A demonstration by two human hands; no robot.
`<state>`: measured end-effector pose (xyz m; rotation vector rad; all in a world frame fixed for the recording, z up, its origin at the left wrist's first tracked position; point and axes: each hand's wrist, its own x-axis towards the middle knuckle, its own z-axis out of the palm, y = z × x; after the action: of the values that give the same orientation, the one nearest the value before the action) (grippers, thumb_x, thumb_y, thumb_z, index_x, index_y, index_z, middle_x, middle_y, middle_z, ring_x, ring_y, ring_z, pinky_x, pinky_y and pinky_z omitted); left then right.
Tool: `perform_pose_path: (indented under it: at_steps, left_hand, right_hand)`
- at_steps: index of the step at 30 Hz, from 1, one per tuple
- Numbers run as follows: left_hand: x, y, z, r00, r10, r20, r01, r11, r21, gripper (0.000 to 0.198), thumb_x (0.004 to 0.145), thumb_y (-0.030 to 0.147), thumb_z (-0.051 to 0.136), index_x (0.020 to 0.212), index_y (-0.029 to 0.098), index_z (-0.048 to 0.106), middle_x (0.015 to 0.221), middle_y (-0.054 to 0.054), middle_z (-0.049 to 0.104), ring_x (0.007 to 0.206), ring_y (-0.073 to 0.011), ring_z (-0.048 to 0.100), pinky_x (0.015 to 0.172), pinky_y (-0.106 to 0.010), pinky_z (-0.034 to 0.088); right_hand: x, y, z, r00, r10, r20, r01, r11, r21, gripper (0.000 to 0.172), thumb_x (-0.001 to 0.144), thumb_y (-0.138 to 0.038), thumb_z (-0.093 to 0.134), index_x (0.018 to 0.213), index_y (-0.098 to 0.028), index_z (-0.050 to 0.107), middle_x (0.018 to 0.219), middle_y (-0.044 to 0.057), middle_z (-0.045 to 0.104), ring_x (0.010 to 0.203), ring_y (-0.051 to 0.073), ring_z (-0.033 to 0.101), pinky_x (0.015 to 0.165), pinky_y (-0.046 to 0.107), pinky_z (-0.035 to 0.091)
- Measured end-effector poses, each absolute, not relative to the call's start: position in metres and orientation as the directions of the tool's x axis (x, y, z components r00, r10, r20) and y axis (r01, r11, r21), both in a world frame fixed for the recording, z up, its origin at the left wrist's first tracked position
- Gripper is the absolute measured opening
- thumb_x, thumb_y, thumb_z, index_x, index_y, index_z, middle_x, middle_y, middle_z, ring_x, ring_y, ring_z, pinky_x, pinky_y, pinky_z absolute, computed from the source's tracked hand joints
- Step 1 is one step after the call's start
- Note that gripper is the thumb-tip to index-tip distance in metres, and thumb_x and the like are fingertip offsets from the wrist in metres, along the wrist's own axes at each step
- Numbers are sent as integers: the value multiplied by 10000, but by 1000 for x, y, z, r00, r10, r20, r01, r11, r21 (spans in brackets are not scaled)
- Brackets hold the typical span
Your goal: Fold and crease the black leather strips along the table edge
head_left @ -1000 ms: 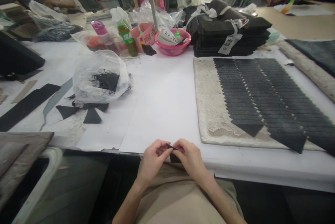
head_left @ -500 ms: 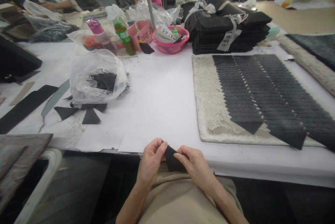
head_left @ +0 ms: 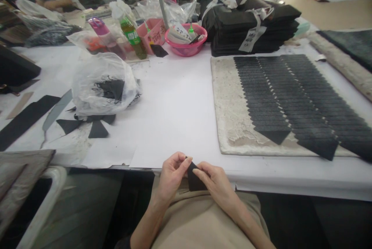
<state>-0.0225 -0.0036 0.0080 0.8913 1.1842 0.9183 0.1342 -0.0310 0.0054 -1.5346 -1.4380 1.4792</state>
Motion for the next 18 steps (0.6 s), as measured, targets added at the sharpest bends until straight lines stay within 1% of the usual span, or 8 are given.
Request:
perform_pose_path:
  at_steps: [3, 6, 8, 10, 13, 15, 18]
  left_hand:
    - [-16, -7, 8, 116, 930, -348, -95, 359, 929, 306, 852, 398, 684, 749, 150, 536, 634, 52, 473, 535, -47, 406, 495, -136, 352]
    - [-13, -8, 7, 92, 935, -344, -104, 352, 930, 318, 871, 416, 659, 744, 143, 556, 626, 47, 466, 537, -49, 386, 494, -139, 338]
    - [-14, -7, 6, 58, 936, -348, -133, 353, 926, 326, 872, 419, 657, 733, 142, 554, 626, 45, 465, 536, -51, 370, 488, -140, 325]
    - [-15, -5, 6, 17, 934, -358, -168, 355, 920, 330, 865, 418, 666, 724, 147, 541, 626, 46, 465, 529, -52, 357, 479, -141, 314]
    - [-17, -2, 5, -13, 928, -372, -205, 362, 910, 338, 853, 420, 681, 712, 151, 532, 620, 49, 465, 521, -51, 352, 475, -141, 310]
    - [-17, -1, 5, 0, 916, -402, -236, 391, 890, 341, 843, 435, 688, 724, 152, 540, 623, 48, 475, 522, -52, 370, 473, -138, 312]
    - [-17, 0, 5, 79, 880, -468, -239, 473, 848, 328, 823, 470, 700, 829, 159, 595, 646, 44, 505, 532, -59, 416, 468, -136, 323]
  right_hand:
    - [131, -29, 7, -166, 942, -292, 335, -225, -915, 359, 937, -413, 461, 656, -198, 403, 611, -59, 360, 595, 99, 343, 566, 234, 254]
    - [132, -31, 10, -191, 946, -262, 329, -190, -925, 364, 958, -411, 430, 665, -200, 391, 614, -58, 361, 590, 97, 343, 564, 234, 260]
    - [133, -34, 9, -191, 943, -271, 329, -199, -923, 377, 960, -415, 429, 654, -199, 377, 604, -58, 352, 582, 95, 339, 554, 231, 266]
    - [135, -37, 7, -187, 932, -311, 312, -243, -918, 390, 955, -425, 438, 644, -201, 362, 594, -57, 338, 570, 94, 346, 531, 218, 285]
    - [138, -43, 3, -212, 897, -387, 210, -345, -915, 384, 946, -449, 444, 654, -205, 385, 612, -52, 343, 563, 96, 400, 488, 189, 347]
    - [139, -44, 2, -215, 885, -414, 141, -391, -910, 382, 937, -467, 451, 663, -205, 407, 626, -49, 346, 569, 100, 426, 475, 179, 394]
    - [139, -44, 3, -202, 879, -432, 86, -424, -902, 389, 914, -486, 484, 653, -205, 414, 622, -50, 335, 571, 103, 428, 488, 179, 451]
